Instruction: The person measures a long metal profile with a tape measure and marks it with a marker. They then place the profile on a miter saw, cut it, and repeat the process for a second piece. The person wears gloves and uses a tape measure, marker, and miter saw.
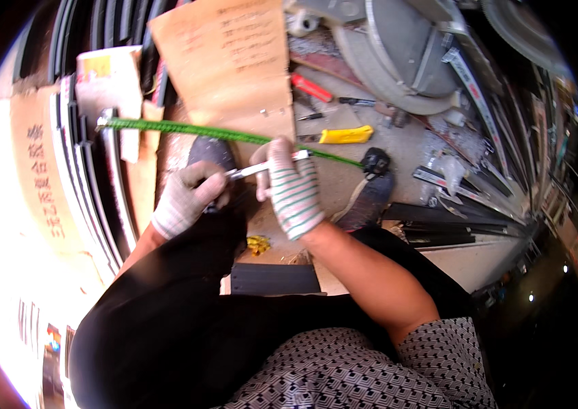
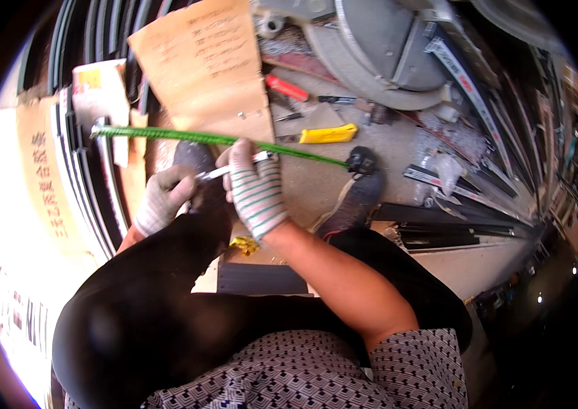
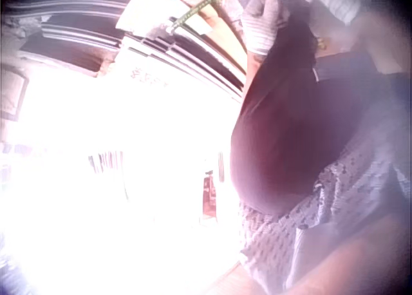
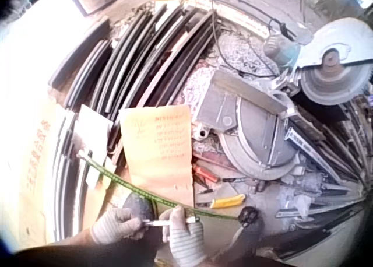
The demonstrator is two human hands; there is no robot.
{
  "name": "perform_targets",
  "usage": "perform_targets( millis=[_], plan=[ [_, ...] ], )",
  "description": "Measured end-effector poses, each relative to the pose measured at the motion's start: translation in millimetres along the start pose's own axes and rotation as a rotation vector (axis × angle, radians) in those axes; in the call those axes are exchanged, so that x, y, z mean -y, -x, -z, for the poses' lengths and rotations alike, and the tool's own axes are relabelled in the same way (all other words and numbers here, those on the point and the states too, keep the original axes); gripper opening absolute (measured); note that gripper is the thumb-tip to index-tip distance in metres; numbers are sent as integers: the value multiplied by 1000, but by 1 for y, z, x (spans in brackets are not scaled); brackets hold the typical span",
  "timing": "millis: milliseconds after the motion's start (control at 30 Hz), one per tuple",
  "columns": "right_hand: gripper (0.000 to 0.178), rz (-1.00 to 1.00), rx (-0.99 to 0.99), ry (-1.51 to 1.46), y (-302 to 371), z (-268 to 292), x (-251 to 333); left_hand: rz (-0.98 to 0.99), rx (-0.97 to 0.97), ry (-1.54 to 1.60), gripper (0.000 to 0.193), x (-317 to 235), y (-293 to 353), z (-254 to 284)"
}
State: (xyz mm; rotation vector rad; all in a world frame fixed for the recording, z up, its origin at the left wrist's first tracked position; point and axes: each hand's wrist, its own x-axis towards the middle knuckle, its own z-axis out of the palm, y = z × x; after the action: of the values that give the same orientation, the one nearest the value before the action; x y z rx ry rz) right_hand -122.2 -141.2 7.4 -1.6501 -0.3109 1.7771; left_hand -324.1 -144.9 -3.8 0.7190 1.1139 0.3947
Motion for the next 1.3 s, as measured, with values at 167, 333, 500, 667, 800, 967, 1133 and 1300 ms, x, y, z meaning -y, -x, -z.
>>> perform_targets(
  millis=[167,333,500,667,800,967,1133,1300],
  plan=[
    [46,-180,-34,-143,-10,6,-1,-13,-55,-141,20,3,-3,-1],
    [46,-135,-15,-192,-12,35,9,-17,-12,-21,53,8,-8,-8],
    [45,-69,-356,-202,-23,113,21,-11,-4,-26,50,18,-9,-8],
    [39,-1,-651,-252,-43,221,29,80,22,-78,38,22,-10,-2],
    [32,-91,-800,-227,-67,265,38,100,1,-100,37,25,-10,-3],
    [33,-300,-781,-228,-103,296,31,144,-36,-100,34,25,-8,-1],
    [35,-417,-779,-273,-117,324,17,180,-44,-108,31,14,-10,-7],
    [35,-254,-991,-100,-99,312,43,198,-73,-73,29,25,-7,0]
  ],
)
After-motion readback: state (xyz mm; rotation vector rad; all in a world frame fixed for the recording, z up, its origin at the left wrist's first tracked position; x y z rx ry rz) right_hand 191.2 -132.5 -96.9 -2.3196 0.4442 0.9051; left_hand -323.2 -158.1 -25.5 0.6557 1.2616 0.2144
